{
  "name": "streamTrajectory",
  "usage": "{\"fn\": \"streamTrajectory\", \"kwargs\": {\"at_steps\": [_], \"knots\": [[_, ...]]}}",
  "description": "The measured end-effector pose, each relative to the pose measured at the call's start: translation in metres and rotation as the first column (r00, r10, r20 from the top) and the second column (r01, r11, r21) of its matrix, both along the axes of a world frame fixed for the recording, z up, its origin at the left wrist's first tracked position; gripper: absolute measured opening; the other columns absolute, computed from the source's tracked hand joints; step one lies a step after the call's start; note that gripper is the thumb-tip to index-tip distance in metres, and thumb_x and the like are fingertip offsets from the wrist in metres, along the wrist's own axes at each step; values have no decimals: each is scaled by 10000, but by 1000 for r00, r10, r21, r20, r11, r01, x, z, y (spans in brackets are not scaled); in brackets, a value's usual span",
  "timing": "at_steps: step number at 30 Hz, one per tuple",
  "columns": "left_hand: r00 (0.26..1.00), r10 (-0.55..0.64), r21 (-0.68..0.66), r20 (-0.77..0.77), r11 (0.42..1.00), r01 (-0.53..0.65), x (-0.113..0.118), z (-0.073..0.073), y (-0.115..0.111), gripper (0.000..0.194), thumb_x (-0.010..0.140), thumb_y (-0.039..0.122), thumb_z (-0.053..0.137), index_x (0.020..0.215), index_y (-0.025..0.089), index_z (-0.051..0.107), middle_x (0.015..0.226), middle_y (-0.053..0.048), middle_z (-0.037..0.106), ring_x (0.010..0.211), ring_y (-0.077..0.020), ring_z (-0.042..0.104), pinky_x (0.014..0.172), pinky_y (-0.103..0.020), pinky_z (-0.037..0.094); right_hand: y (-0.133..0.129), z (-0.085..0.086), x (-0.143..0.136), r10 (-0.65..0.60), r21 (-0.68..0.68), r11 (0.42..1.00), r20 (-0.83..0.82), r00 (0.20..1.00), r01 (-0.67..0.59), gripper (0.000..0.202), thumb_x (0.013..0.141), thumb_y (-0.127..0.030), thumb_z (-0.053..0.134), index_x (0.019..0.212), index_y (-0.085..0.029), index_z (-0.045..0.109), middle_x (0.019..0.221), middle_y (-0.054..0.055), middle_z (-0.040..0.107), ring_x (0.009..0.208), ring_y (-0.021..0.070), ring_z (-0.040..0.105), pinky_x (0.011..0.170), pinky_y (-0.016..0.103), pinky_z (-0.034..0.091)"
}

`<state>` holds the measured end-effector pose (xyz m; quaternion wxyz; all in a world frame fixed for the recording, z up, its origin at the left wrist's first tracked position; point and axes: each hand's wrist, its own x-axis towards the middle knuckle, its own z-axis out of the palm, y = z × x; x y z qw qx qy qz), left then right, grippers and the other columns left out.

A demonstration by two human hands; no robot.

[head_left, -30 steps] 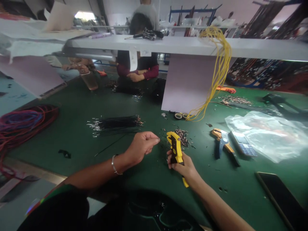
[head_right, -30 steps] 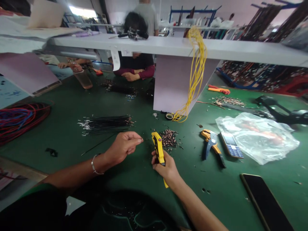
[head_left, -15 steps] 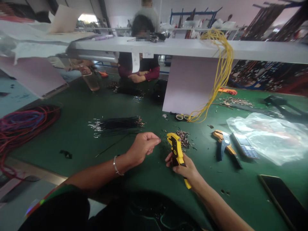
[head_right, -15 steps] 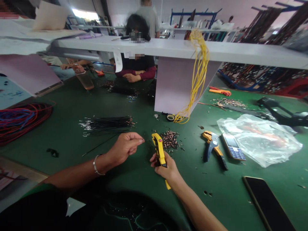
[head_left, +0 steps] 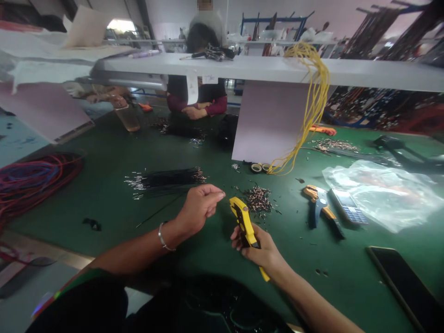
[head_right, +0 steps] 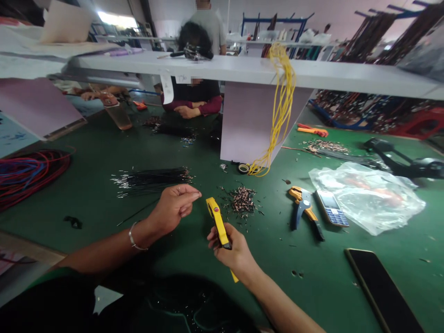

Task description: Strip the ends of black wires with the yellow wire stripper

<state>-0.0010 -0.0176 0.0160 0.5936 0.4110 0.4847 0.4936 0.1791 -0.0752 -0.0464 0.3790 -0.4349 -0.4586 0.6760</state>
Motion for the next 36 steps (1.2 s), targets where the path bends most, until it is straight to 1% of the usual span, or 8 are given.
{"fn": "streamTrajectory", "kwargs": {"at_steps": [4,7,12,15,20,25,33,36], "knots": [[999,37,36,14,999,-38,-4,1,2,143,678,230,719,666,130,617,388,87,365,348,-22,274,388,-202,185,-5,-11,-7,19,-111,993,-91,996,-29,377,473,-59,556,832,-165,602,801,26,667,672,161,622,593,270,456],[999,36,18,20,999,-36,-3,3,2,147,665,232,726,659,131,619,392,85,368,346,-20,273,387,-202,182,-2,-17,-7,16,-158,987,-134,991,-38,385,478,-47,541,843,-149,606,786,32,682,663,160,638,591,265,468],[1000,7,-17,28,1000,-6,-1,4,1,175,651,242,743,645,129,609,387,88,356,346,-17,263,391,-202,174,6,-16,-1,-1,-215,976,-169,986,-36,344,506,-82,539,842,-131,600,783,59,695,609,186,650,546,303,505],[999,-10,-38,32,999,12,0,3,0,182,648,242,747,641,131,604,380,94,339,345,-15,254,395,-204,169,13,-12,5,-43,-220,976,-143,989,10,288,549,-120,542,833,-134,587,782,61,694,556,179,636,498,298,490],[999,-39,-64,34,997,41,2,-1,-1,173,648,233,744,646,132,604,388,92,345,346,-14,256,398,-207,160,29,1,17,-121,-111,987,-38,992,117,274,536,-157,575,809,-149,564,718,30,670,526,150,591,504,286,477],[998,-54,-110,23,992,57,4,-4,-2,178,636,236,744,653,131,602,387,96,337,346,-15,257,399,-206,157,35,6,23,-198,34,980,32,980,197,315,553,-196,614,861,-157,567,805,38,656,602,157,594,567,305,487],[998,-58,-132,8,989,58,8,-10,-3,168,631,225,725,647,137,582,380,95,348,324,-19,261,393,-209,145,18,-11,27,-142,160,978,38,989,134,397,666,-271,687,1036,-170,585,940,70,667,844,220,631,816,384,506],[998,-64,-142,-2,988,63,9,-12,-4,161,636,219,719,653,136,582,390,94,353,324,-19,266,391,-209,145,13,-11,30,-132,157,980,36,991,125,442,681,-288,689,1095,-184,579,974,75,674,887,233,626,874,407,487]]}}
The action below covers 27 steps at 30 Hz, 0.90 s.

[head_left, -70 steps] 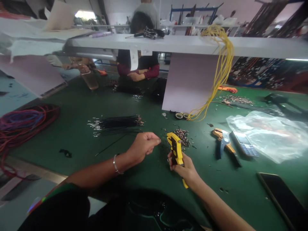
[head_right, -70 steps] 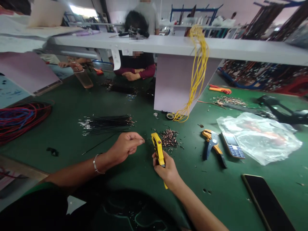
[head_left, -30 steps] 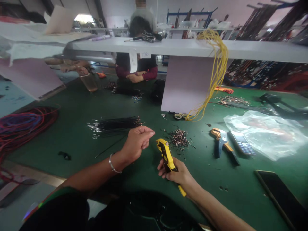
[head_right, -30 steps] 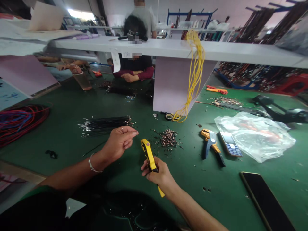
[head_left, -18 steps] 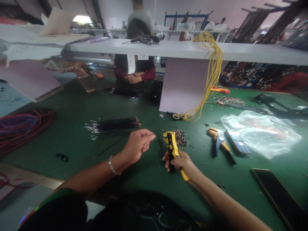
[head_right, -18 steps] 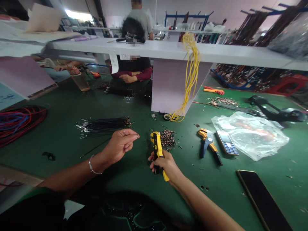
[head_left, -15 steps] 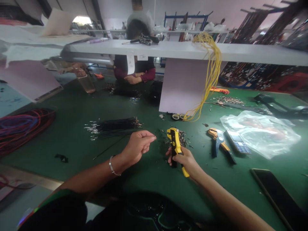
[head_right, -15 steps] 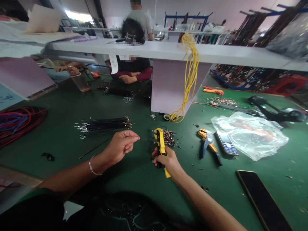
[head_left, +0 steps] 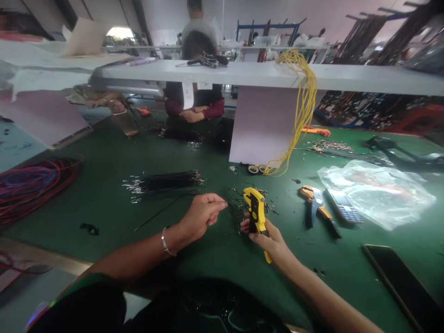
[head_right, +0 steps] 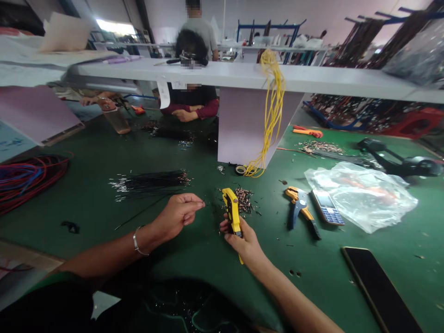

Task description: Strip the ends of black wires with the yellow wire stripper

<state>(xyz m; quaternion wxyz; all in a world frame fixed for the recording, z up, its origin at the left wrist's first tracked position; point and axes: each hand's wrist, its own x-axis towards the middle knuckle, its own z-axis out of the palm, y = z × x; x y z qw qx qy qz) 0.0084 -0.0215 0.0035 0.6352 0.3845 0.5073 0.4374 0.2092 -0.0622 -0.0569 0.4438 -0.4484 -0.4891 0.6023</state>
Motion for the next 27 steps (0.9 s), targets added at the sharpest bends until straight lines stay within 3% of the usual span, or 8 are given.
{"fn": "streamTrajectory", "kwargs": {"at_steps": [6,27], "knots": [[1000,-15,-8,-10,1000,15,3,-4,-2,175,640,231,728,650,129,586,437,75,404,332,-14,280,382,-204,150,-9,11,0,26,0,1000,77,997,-26,467,632,-235,675,1094,-200,615,1011,71,673,967,261,595,905,401,446],[996,-84,-57,-20,995,83,6,-16,-4,165,659,228,714,663,124,585,437,87,371,352,-18,282,368,-185,181,-16,-1,1,-7,110,994,138,990,-9,290,679,-284,661,956,-207,624,1046,75,660,1023,266,578,956,396,411]]}}
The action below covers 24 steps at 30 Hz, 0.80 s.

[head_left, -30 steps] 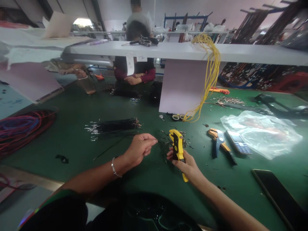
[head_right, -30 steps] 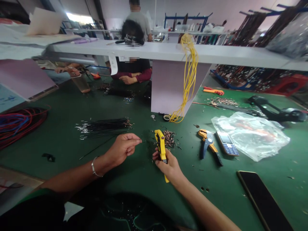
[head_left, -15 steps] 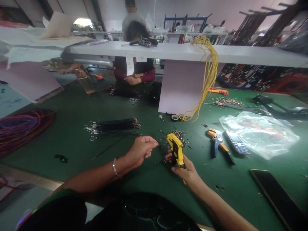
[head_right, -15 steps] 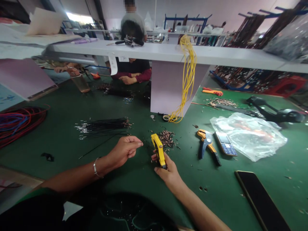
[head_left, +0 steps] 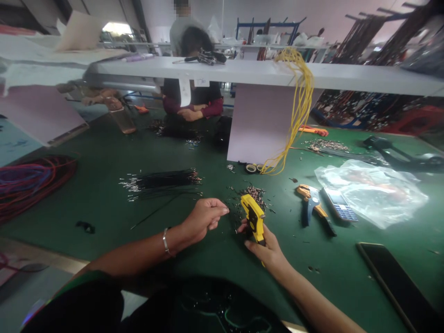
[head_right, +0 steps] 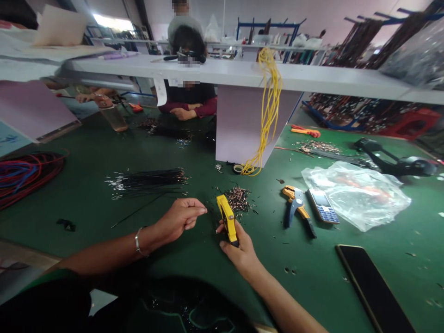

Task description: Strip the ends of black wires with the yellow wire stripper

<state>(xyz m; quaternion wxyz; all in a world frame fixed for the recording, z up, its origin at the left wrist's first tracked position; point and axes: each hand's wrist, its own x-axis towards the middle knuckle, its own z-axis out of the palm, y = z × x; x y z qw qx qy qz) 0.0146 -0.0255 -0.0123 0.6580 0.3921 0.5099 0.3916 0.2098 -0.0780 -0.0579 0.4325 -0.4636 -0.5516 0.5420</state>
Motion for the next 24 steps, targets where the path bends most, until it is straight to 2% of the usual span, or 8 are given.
{"fn": "streamTrajectory", "kwargs": {"at_steps": [5,11,14,20,24], "knots": [[1000,-5,-9,-6,1000,5,0,-4,-1,155,657,225,697,675,124,581,445,89,375,360,-19,280,364,-177,191,-1,-2,-2,-24,22,999,45,999,23,246,719,-336,655,926,-210,618,995,81,667,967,258,595,918,389,432],[999,-50,-29,21,998,51,3,-5,0,135,634,207,664,705,109,604,545,26,525,380,-15,311,352,-168,214,-2,-3,-1,-9,59,998,95,995,3,211,767,-363,618,911,-210,608,948,71,664,917,236,601,864,357,461],[997,-83,-40,-4,996,83,4,-4,-1,116,637,210,647,690,114,608,501,26,523,366,-22,309,344,-173,232,-3,-5,0,-7,68,998,102,995,0,208,781,-366,609,914,-206,608,950,73,663,900,228,603,854,346,467],[991,-111,-3,-76,994,111,3,-4,-2,130,658,237,651,650,121,593,391,63,448,326,-29,301,333,-175,232,-3,-9,0,-30,77,997,40,999,27,264,789,-409,628,939,-192,615,955,83,665,869,220,611,838,343,487],[981,-136,29,-140,989,142,3,-8,-4,123,672,240,635,658,126,589,394,73,450,321,-33,319,336,-174,242,-4,-3,-1,-12,33,999,-93,996,15,316,771,-380,672,1014,-189,605,938,78,658,842,211,611,802,343,505]]}}
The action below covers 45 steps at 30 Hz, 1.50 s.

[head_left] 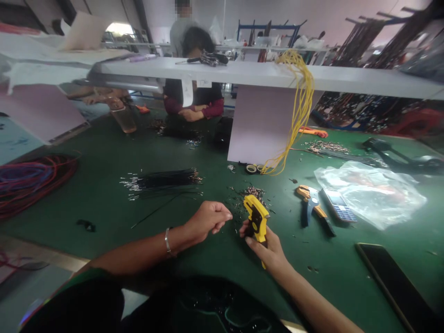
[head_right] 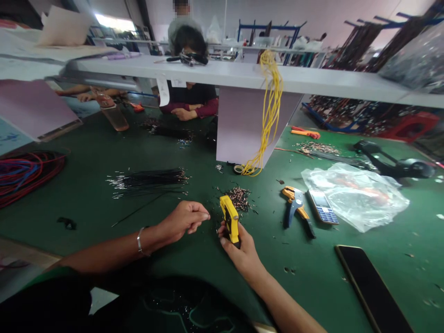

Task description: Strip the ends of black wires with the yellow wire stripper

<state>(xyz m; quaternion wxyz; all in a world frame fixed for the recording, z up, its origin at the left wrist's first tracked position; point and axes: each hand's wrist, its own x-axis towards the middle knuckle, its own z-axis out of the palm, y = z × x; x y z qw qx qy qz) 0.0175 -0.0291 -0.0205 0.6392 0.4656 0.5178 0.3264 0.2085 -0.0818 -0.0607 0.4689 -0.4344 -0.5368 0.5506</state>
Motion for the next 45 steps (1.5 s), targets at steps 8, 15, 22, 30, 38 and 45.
{"fn": "streamTrajectory", "kwargs": {"at_steps": [8,15,22,30,38,45], "knots": [[959,-229,26,-166,971,236,3,8,-10,111,691,242,590,645,141,588,399,78,448,345,-50,357,352,-175,257,-2,17,-3,113,-147,977,-258,960,-155,391,657,-284,741,1014,-179,623,801,49,682,756,213,630,703,324,500],[952,-284,-72,-115,958,277,5,11,-13,107,656,217,596,582,150,559,363,77,443,318,-47,333,339,-181,234,-2,13,-5,13,-181,979,-403,915,-93,381,620,-146,697,995,-167,631,907,69,708,766,226,662,775,378,521],[949,-308,-132,-63,945,298,4,7,-14,141,636,267,635,638,134,588,399,67,474,332,-49,366,343,-185,254,-3,21,-4,-38,-231,969,-478,878,-84,392,605,-106,666,988,-178,617,849,41,708,752,226,676,780,381,520],[956,-285,-134,-77,953,273,2,13,-18,135,639,257,611,659,124,600,423,64,479,340,-45,366,347,-184,257,-4,21,-2,22,-185,977,-411,911,-107,391,598,-123,653,985,-175,628,869,45,705,809,223,663,804,367,513],[960,-236,-75,-148,971,227,6,7,-22,117,661,248,577,647,132,584,397,71,456,334,-43,342,344,-176,234,-5,23,1,10,-182,980,-349,937,-78,363,594,-146,664,956,-169,643,876,57,707,819,230,665,800,360,515],[967,-211,-79,-141,976,201,7,10,-27,115,653,247,583,670,134,582,407,74,463,339,-44,354,353,-174,249,-3,12,4,33,-134,987,-353,935,-85,364,620,-136,656,982,-167,648,879,61,703,826,235,663,808,380,517]]}}
